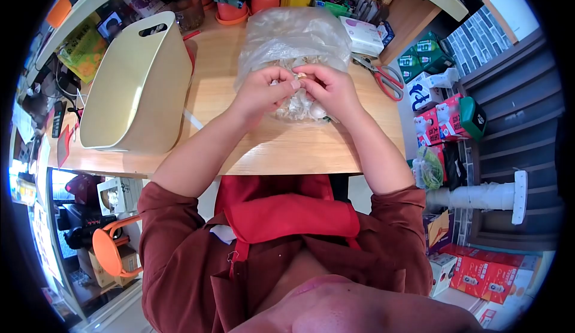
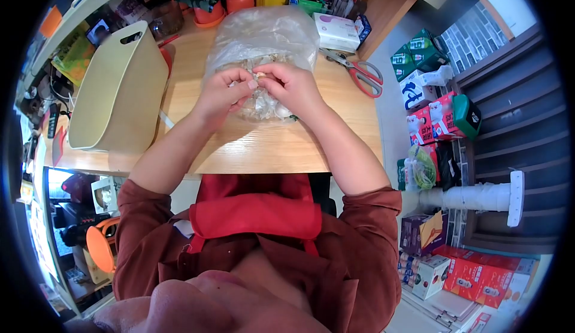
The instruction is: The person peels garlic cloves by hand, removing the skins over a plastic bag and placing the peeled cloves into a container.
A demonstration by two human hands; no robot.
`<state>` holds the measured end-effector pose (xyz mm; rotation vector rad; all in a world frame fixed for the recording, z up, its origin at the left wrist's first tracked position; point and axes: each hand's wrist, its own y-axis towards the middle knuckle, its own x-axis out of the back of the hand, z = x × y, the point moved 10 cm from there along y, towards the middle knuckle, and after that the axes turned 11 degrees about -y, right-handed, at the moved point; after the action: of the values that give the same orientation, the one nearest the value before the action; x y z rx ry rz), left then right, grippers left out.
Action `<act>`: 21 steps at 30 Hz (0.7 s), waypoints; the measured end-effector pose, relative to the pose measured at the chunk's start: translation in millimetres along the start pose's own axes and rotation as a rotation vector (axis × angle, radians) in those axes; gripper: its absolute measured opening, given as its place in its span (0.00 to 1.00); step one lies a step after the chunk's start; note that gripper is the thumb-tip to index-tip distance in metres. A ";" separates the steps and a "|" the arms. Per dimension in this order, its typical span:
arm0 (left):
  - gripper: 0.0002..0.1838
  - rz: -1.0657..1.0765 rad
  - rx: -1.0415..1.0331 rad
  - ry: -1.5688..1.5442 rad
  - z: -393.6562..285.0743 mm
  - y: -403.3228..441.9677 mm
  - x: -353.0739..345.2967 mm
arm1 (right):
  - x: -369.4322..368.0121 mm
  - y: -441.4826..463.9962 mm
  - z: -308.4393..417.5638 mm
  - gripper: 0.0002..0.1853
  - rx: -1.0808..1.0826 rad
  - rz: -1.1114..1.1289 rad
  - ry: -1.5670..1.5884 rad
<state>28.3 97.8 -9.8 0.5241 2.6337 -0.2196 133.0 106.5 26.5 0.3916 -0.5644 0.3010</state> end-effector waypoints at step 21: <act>0.08 -0.089 -0.112 0.122 -8.6 3.3 8.2 | 1.2 -3.8 20.2 0.12 0.195 -0.080 -0.180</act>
<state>19.4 105.6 -6.1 0.3942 2.7717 -0.0685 126.2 94.5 41.7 0.6324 -0.6964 0.2458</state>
